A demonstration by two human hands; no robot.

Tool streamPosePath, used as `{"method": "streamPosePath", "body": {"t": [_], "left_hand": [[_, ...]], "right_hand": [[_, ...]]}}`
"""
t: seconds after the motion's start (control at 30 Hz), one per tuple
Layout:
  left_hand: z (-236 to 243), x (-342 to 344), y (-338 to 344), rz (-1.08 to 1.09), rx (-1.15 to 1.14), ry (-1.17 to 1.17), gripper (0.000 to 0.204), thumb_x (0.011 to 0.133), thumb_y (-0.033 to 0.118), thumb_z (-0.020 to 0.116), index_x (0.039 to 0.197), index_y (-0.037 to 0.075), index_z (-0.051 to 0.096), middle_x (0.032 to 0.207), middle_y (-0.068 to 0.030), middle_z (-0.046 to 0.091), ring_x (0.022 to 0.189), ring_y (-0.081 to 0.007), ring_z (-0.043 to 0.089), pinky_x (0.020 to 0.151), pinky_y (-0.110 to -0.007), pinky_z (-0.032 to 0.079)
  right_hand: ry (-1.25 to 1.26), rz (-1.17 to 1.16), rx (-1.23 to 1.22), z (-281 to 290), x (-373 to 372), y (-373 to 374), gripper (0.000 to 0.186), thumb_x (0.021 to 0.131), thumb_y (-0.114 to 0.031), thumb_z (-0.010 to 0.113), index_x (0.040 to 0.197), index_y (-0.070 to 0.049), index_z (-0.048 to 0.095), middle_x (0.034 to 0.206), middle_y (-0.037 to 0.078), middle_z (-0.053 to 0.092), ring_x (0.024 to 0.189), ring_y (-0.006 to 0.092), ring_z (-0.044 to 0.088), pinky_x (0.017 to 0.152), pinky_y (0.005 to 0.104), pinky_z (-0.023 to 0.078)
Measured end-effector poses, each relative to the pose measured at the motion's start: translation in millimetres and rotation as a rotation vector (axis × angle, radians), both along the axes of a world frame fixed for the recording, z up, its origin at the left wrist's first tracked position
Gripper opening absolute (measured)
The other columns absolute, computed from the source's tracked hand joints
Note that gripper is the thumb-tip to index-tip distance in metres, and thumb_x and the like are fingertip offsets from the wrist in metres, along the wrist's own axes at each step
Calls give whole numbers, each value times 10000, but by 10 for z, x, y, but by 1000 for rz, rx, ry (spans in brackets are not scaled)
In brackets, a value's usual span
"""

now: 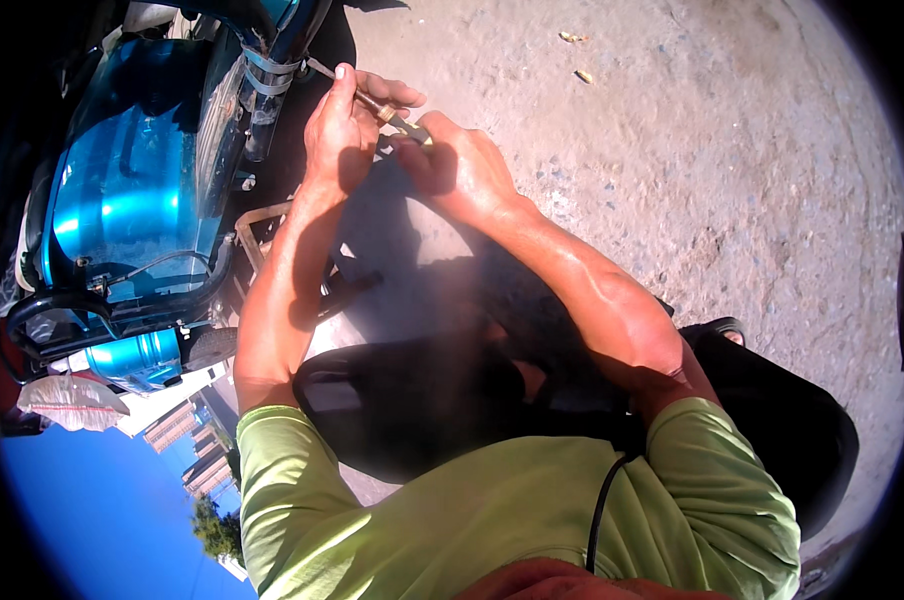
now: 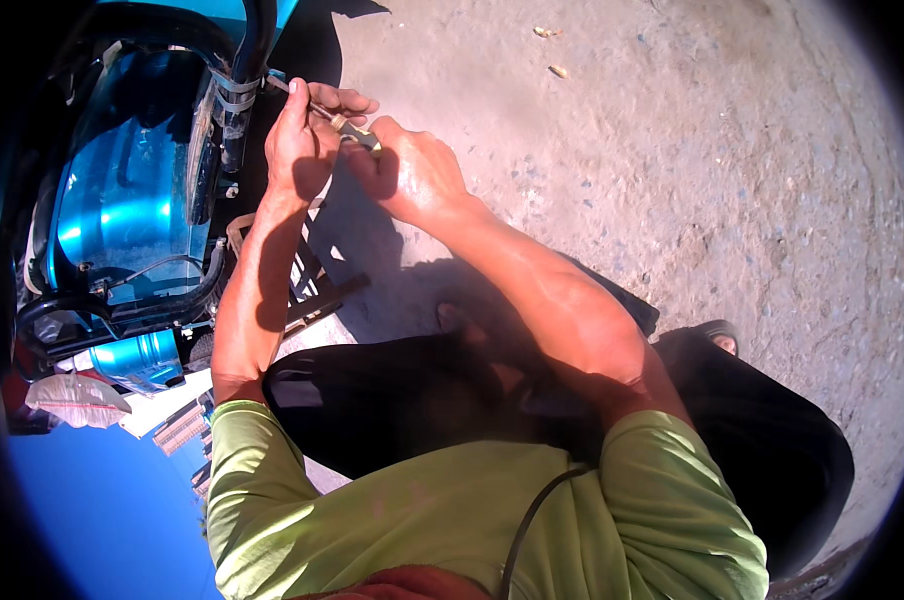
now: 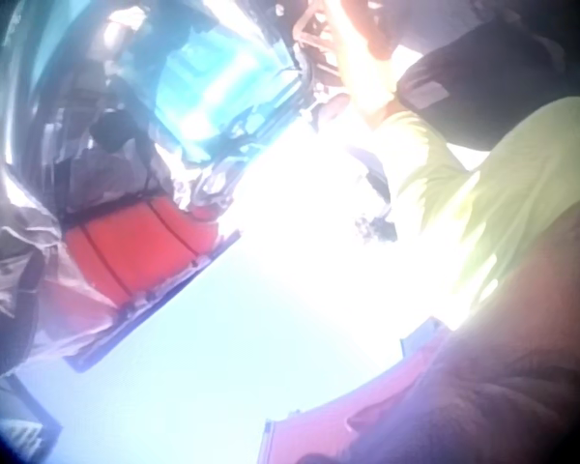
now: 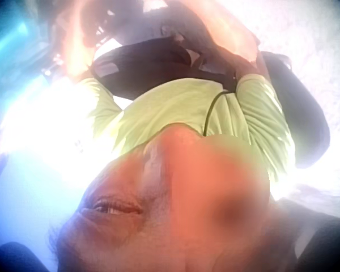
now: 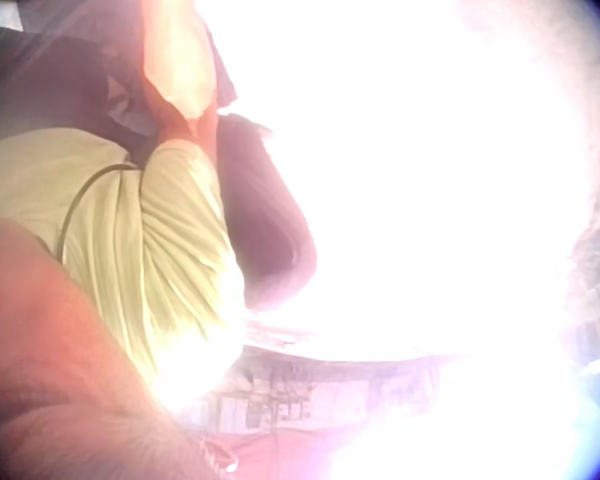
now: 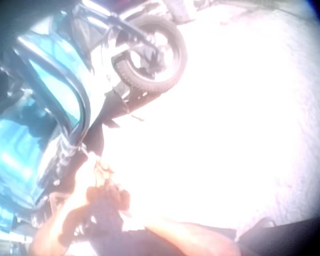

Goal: The person uses a screwdriver to pry and adjust a metal bracket on the underside of a blue vehicle, then handles and inspects a small brass cable fitting by hand.

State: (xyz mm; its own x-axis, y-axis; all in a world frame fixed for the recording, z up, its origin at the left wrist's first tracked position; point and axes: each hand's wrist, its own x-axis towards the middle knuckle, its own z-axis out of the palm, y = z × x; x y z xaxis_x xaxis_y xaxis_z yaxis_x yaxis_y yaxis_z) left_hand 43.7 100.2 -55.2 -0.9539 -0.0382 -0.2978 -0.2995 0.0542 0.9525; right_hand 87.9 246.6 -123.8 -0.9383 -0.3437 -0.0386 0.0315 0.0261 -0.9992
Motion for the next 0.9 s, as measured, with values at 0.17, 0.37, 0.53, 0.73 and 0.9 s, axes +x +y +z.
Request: {"method": "streamPosePath", "body": {"t": [0.17,0.37,0.53,0.73,0.9], "left_hand": [[-11,-7,-5,-18,-34,14,477,1084,383,323,944,-9,556,944,-208,680,936,-304,665,861,-403,474],[40,-5,-26,-38,-67,8,483,1082,386,327,906,2,561,936,-201,683,932,-300,665,858,-401,469],[65,1,-80,-40,-51,10,472,1081,387,334,879,20,552,927,-203,688,930,-305,677,852,-401,477],[81,-14,-135,-80,-34,-2,462,1080,397,346,875,29,536,939,-198,675,955,-330,676,915,-450,502],[113,30,-42,-71,-75,28,465,1081,389,330,910,17,550,935,-200,689,949,-302,680,857,-396,478]], "right_hand": [[-111,-12,-75,7,-15,55,374,938,-369,616,924,4,640,752,151,644,692,238,636,640,376,506],[-539,211,-437,81,-3,11,414,991,-411,537,885,-23,634,698,34,574,591,118,513,551,279,417],[-911,333,-866,76,39,-18,372,992,-435,515,931,-84,620,688,1,539,495,93,422,462,260,338],[-1139,561,-1327,-28,101,-68,358,1029,-385,446,1095,-70,601,677,-30,477,528,77,384,488,232,296],[-487,114,-502,130,168,-108,375,984,-420,544,954,-52,608,681,21,592,523,140,517,492,293,392]]}}
